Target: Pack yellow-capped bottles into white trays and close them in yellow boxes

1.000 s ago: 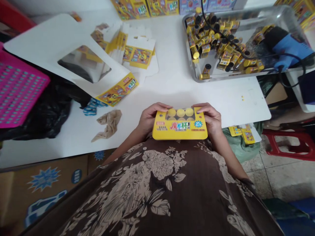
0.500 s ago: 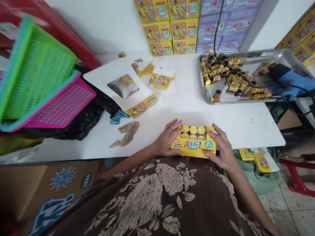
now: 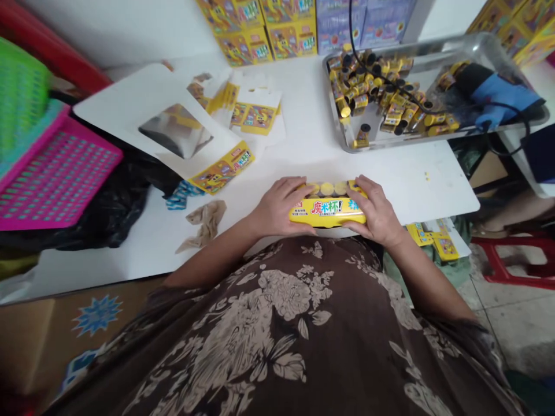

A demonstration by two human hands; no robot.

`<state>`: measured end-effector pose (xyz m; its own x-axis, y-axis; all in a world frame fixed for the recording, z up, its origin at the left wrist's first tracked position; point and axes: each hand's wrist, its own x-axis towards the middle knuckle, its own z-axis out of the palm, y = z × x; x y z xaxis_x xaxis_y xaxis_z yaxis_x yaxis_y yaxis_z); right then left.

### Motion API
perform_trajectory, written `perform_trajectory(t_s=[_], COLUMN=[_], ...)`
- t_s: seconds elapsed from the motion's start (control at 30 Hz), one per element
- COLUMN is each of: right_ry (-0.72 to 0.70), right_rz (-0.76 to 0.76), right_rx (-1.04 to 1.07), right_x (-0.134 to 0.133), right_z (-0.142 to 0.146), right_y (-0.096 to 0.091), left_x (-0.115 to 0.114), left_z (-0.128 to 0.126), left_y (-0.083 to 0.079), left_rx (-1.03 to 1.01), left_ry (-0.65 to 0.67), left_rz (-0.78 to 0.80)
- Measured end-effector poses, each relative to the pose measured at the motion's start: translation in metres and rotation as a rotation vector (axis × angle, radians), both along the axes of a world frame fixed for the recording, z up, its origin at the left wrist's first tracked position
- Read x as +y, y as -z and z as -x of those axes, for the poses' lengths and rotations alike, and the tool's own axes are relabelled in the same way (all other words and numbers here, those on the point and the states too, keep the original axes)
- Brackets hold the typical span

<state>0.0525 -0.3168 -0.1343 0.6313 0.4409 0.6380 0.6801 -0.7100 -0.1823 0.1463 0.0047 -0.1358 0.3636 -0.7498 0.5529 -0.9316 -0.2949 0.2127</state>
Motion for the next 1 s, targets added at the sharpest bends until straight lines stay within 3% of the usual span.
perform_trajectory(t_s=[0.2, 0.37, 0.53, 0.7, 0.87, 1.0], right_ry=[-0.047, -0.066, -0.061, -0.051, 0.004, 0.075], right_rz=[0.072, -0.007, -0.028, -0.051, 0.036, 0.143], right_rx=[-0.004, 0.047, 0.061, 0.041, 0.169, 0.178], right_x=[-0.005, -0.006, -0.003, -0.001, -0.002, 0.016], right_z=[-0.001, -0.002, 0.0, 0.002, 0.007, 0.009], right_y=[-0.001, -0.006, -0.009, -0.013, -0.027, -0.044], left_x=[0.0, -0.003, -0.006, -0.003, 0.0, -0.005], left_z=[-0.002, -0.002, 0.008, 0.012, 0.01, 0.005], left_y=[-0.007, -0.021, -0.027, -0.012, 0.01, 0.014], left_rx=[-0.077, -0.154, -0.091, 0.067, 0.199, 0.234], left_ry=[-0.021, -0.014, -0.078, -0.054, 0.008, 0.013], left_rz=[-0.098, -0.133, -0.155, -0.093, 0.06, 0.121])
